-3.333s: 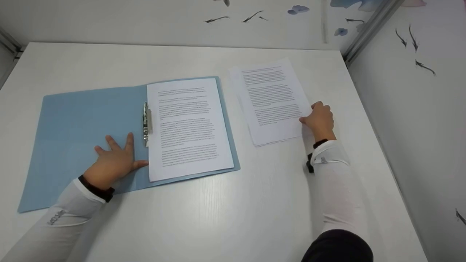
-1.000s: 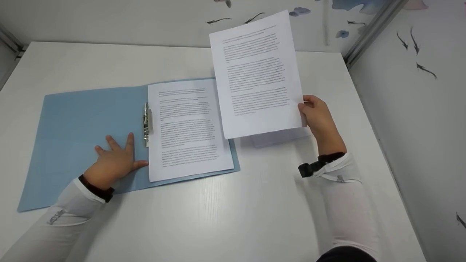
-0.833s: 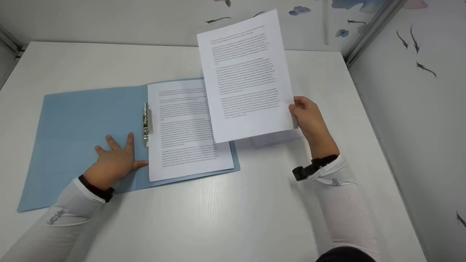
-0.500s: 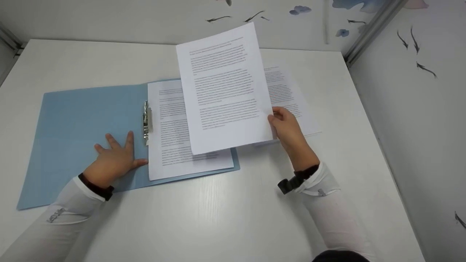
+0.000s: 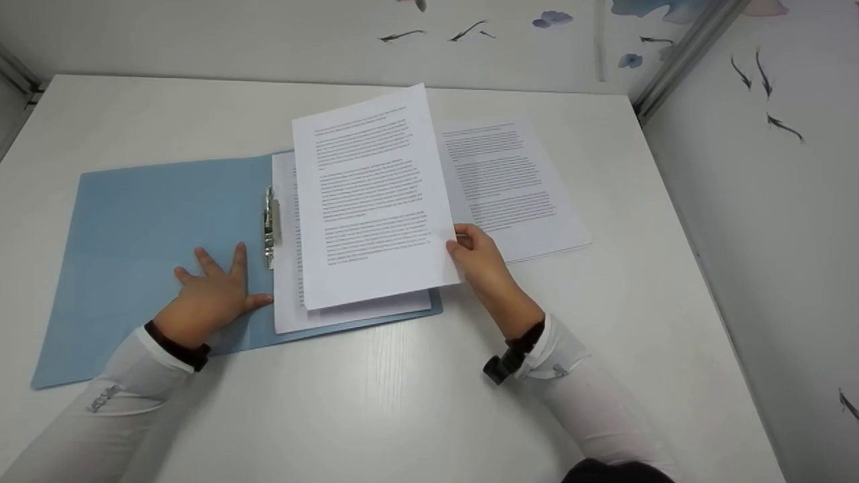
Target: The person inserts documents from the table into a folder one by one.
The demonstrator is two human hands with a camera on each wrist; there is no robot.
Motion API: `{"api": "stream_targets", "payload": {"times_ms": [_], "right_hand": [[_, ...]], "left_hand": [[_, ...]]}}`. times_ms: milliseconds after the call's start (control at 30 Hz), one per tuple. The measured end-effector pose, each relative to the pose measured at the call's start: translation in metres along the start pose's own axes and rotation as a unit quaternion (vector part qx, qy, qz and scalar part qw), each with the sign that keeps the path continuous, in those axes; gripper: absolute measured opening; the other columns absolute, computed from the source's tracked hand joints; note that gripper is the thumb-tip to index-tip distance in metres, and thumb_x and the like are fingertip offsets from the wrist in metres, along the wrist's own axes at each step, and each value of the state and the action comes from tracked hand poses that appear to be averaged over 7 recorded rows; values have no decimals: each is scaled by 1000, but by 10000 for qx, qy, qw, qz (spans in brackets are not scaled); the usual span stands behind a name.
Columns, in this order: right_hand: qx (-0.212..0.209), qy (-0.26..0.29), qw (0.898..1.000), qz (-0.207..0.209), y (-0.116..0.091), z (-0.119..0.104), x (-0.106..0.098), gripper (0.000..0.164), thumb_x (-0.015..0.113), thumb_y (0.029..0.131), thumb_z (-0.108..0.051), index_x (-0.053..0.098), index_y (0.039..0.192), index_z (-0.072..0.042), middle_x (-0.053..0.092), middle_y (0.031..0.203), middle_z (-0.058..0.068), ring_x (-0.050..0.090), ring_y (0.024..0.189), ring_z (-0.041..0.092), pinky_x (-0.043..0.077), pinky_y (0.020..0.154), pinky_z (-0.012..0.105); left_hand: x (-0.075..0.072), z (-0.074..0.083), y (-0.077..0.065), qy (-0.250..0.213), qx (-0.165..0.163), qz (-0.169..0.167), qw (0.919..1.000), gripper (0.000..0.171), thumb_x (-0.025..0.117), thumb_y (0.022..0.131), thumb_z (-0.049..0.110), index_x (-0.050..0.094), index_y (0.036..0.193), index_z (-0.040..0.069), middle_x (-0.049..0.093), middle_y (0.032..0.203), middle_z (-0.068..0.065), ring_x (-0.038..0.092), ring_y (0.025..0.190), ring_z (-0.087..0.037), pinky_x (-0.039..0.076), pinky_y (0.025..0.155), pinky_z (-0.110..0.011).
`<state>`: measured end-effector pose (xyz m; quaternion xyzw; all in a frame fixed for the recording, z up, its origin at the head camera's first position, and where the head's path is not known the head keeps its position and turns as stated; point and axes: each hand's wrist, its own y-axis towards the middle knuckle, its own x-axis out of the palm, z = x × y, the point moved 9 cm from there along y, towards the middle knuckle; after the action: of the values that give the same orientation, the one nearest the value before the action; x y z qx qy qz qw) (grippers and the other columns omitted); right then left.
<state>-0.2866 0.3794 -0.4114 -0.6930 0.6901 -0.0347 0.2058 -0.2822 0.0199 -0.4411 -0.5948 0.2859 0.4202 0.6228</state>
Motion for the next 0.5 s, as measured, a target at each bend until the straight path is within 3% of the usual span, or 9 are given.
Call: {"api": "stream_targets", "payload": {"times_ms": [500], "right_hand": [[128, -374, 9986, -359, 1, 20, 29, 43, 47, 101, -11, 36, 141, 0, 47, 134, 18, 50, 105, 16, 45, 82, 19]], "left_hand": [[6, -3, 10, 92, 10, -46, 9999, 107, 55, 87, 65, -9, 156, 14, -19, 149, -42, -4, 133, -68, 39, 90, -73]]}}
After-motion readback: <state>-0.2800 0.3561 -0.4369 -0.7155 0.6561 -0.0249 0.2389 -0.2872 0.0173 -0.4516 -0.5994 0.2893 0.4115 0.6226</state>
